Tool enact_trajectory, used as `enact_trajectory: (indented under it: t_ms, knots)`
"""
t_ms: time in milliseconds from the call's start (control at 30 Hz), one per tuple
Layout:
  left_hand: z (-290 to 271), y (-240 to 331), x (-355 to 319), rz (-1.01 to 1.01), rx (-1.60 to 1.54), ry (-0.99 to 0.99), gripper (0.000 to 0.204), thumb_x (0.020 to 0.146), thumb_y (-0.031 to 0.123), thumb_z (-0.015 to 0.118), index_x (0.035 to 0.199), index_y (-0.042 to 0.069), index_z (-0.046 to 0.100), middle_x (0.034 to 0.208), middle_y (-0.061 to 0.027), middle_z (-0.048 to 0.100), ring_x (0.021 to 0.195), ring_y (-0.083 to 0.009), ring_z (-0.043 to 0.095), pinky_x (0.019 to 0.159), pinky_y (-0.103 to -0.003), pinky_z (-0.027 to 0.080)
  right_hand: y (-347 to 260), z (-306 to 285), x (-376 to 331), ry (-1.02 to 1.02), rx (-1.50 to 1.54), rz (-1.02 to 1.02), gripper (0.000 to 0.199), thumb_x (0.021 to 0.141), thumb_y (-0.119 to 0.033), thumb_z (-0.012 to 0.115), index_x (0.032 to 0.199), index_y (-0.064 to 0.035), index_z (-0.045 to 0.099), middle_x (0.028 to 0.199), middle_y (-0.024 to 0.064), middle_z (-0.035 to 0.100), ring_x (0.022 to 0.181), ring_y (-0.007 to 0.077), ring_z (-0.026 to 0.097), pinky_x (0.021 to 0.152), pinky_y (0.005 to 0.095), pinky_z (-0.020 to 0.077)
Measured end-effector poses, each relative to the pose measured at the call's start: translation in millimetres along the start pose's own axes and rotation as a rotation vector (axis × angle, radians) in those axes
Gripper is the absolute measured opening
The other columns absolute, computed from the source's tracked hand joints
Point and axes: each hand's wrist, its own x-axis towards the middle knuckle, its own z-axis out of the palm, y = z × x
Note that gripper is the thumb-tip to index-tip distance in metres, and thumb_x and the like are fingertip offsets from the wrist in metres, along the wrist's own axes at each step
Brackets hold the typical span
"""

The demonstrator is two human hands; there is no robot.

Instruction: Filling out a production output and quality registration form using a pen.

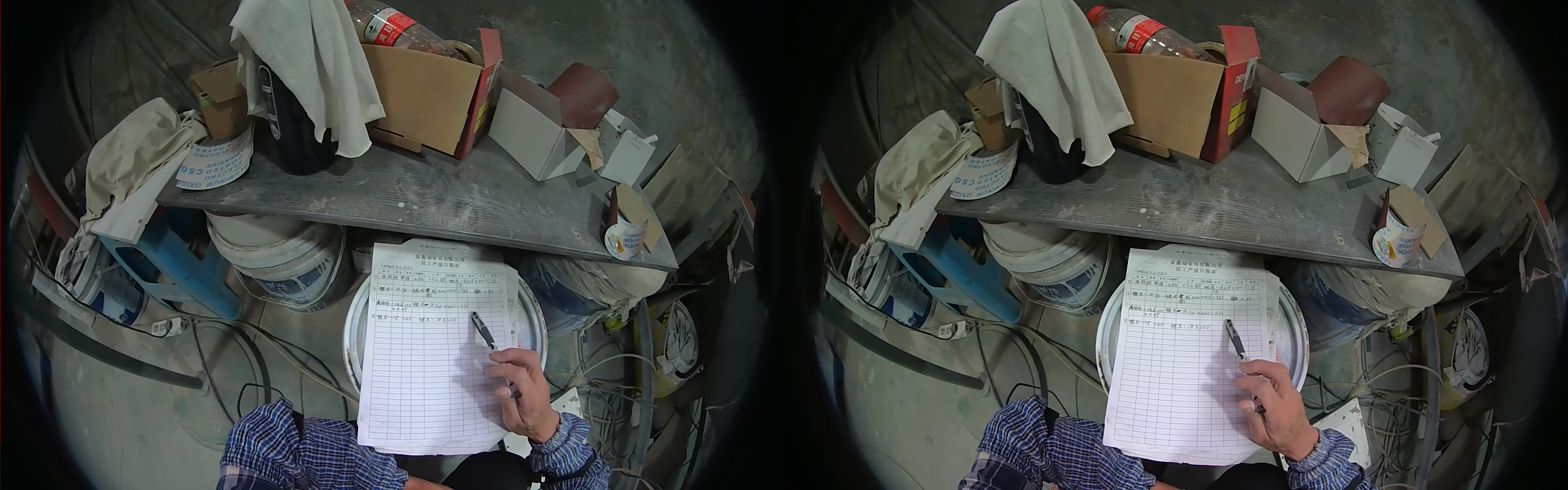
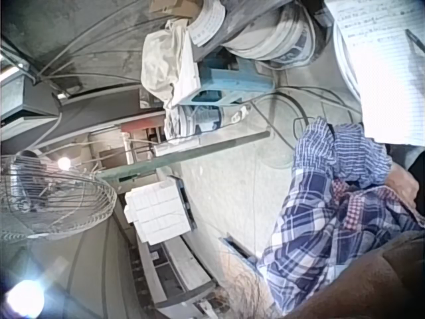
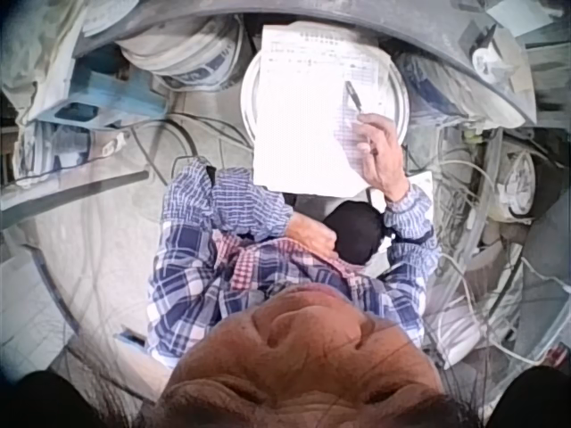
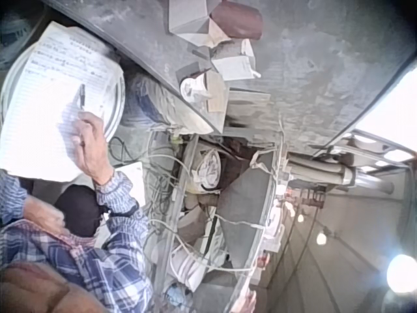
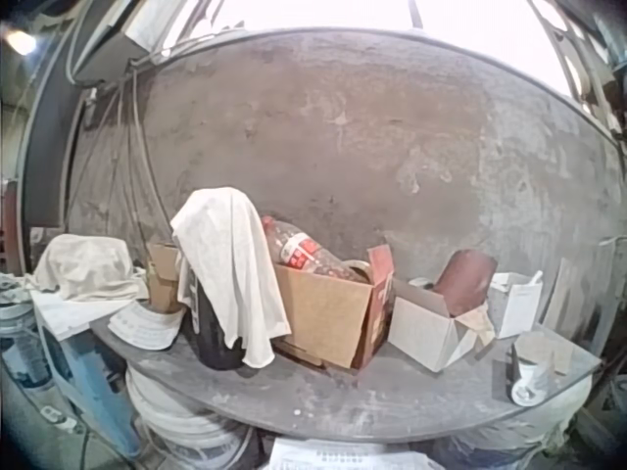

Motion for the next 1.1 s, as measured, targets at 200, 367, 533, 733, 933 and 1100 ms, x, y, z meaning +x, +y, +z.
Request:
enact_trajectory:
  t_ms: [200, 367, 533, 733, 933, 1100]
  knots:
    - [-0.4, 2.2, 2.8, -0.007, 0.095, -0.066, 0.034, 0.088, 0.018, 0.048, 0.114, -0.002, 0.058, 0.093, -0.0079, 0.059, 0.082, -0.0210, 0.058, 0.075, -0.035, 0.044, 2.5, -0.4, -2.8, -0.028, 0.022, -0.025, 0.024, 0.096, -0.022, 0.060, 0.111, -0.0028, 0.061, 0.118, 0.0192, 0.057, 0.103, 0.0336, 0.061, 0.099, 0.0440, 0.0461]
    - [-1.5, 2.6, 2.9, 0.006, 0.137, -0.069, 0.034, 0.088, 0.018, 0.048, 0.113, -0.001, 0.058, 0.094, -0.0073, 0.059, 0.083, -0.0200, 0.058, 0.075, -0.034, 0.044, -0.5, -4.2, 1.4, -0.099, 0.024, -0.057, 0.027, 0.094, -0.020, 0.063, 0.115, -0.0037, 0.062, 0.122, 0.0184, 0.058, 0.106, 0.0331, 0.063, 0.097, 0.0423, 0.0486]
    - [-4.4, 3.1, 3.5, 0.000, 0.138, -0.087, 0.033, 0.088, 0.018, 0.047, 0.113, -0.001, 0.058, 0.095, -0.0074, 0.059, 0.083, -0.0200, 0.058, 0.076, -0.034, 0.044, -3.8, -6.6, 6.5, -0.141, 0.016, -0.078, 0.029, 0.093, -0.017, 0.065, 0.119, -0.0039, 0.062, 0.125, 0.0173, 0.058, 0.109, 0.0322, 0.063, 0.090, 0.0385, 0.0528]
    - [11.3, 0.3, 1.5, 0.023, 0.113, -0.095, 0.031, 0.089, 0.017, 0.046, 0.112, -0.002, 0.057, 0.097, -0.0098, 0.059, 0.083, -0.0220, 0.059, 0.075, -0.035, 0.045, -6.4, -7.3, 7.1, -0.155, 0.018, -0.053, 0.030, 0.092, -0.015, 0.065, 0.119, -0.0036, 0.061, 0.125, 0.0172, 0.058, 0.109, 0.0320, 0.063, 0.088, 0.0372, 0.0540]
    - [22.3, -0.1, 0.1, 0.003, 0.030, -0.140, 0.032, 0.090, 0.016, 0.045, 0.114, -0.002, 0.056, 0.098, -0.0120, 0.059, 0.084, -0.0238, 0.060, 0.075, -0.037, 0.046, -6.4, -6.8, 7.0, -0.151, 0.021, -0.050, 0.030, 0.092, -0.015, 0.064, 0.120, -0.0034, 0.061, 0.125, 0.0178, 0.057, 0.110, 0.0322, 0.063, 0.089, 0.0373, 0.0539]
    - [18.4, -0.5, -2.0, 0.041, 0.121, -0.073, 0.034, 0.089, 0.016, 0.045, 0.116, -0.002, 0.056, 0.101, -0.0107, 0.059, 0.087, -0.0232, 0.059, 0.077, -0.036, 0.045, -4.9, -6.0, 6.1, -0.142, 0.014, -0.053, 0.029, 0.093, -0.015, 0.063, 0.119, -0.0028, 0.061, 0.125, 0.0183, 0.057, 0.110, 0.0324, 0.062, 0.090, 0.0377, 0.0535]
